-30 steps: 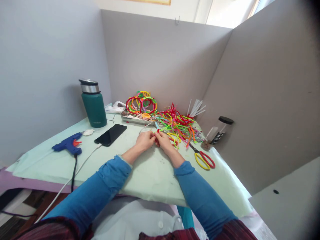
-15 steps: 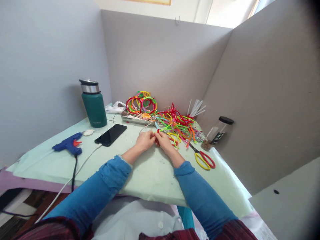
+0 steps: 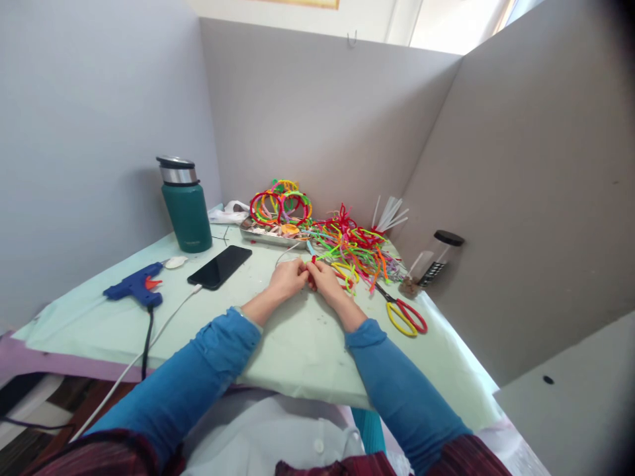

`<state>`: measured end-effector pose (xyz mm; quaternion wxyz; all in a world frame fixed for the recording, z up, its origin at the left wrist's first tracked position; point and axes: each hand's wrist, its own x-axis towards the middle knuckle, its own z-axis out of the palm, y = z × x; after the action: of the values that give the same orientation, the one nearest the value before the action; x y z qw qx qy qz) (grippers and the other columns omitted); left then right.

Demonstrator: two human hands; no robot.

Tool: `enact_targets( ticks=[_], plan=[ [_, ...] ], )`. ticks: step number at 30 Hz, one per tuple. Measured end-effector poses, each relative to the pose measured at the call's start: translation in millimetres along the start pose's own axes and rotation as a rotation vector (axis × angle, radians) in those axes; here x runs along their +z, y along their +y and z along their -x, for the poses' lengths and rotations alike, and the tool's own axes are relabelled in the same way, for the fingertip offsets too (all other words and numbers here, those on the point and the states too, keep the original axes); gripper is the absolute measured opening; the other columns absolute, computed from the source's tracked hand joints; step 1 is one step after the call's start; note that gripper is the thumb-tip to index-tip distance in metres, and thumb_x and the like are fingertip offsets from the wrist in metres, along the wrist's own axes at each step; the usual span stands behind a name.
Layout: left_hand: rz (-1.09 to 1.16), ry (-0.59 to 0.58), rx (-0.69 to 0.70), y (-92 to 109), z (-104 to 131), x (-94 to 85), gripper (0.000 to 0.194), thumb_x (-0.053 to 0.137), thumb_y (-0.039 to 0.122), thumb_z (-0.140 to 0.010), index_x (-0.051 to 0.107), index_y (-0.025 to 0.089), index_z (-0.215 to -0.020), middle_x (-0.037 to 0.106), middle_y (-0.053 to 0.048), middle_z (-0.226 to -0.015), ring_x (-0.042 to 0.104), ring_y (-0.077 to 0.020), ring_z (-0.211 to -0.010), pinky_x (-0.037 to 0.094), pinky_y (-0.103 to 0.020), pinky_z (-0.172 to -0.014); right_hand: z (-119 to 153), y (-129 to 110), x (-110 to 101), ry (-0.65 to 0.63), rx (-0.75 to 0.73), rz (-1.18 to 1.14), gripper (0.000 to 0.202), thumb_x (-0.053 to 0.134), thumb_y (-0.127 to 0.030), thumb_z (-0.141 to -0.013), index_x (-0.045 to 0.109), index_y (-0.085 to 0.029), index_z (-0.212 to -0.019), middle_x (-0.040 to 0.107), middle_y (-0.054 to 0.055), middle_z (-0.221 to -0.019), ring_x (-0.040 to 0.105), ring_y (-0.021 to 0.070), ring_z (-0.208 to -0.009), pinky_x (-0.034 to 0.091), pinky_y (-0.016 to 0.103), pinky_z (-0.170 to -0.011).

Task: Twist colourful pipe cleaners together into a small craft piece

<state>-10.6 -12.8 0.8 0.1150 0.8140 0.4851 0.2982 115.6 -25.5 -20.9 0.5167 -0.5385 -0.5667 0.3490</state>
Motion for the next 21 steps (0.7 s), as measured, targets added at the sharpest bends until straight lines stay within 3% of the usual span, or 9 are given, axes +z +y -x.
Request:
enact_targets(
  ticks=[21],
  plan=[
    [0.007,-0.021,0.003,0.3,0.8,-0.4,0.021,0.048,0.030,-0.077,0.064,0.017,-0.080,0.067,-0.004,-0.075,0.058,-0.0148,-0.071,0.039,-0.024,-0.065,0.6,-0.9,0.0,-0.013,-0.005,-0.002,0.023,0.046,-0.040,-0.081,0.049,-0.018,-0.073,0.048,-0.005,-0.053,0.045,0.0079,-0.041,0.034,0.018,-0.038]
  ],
)
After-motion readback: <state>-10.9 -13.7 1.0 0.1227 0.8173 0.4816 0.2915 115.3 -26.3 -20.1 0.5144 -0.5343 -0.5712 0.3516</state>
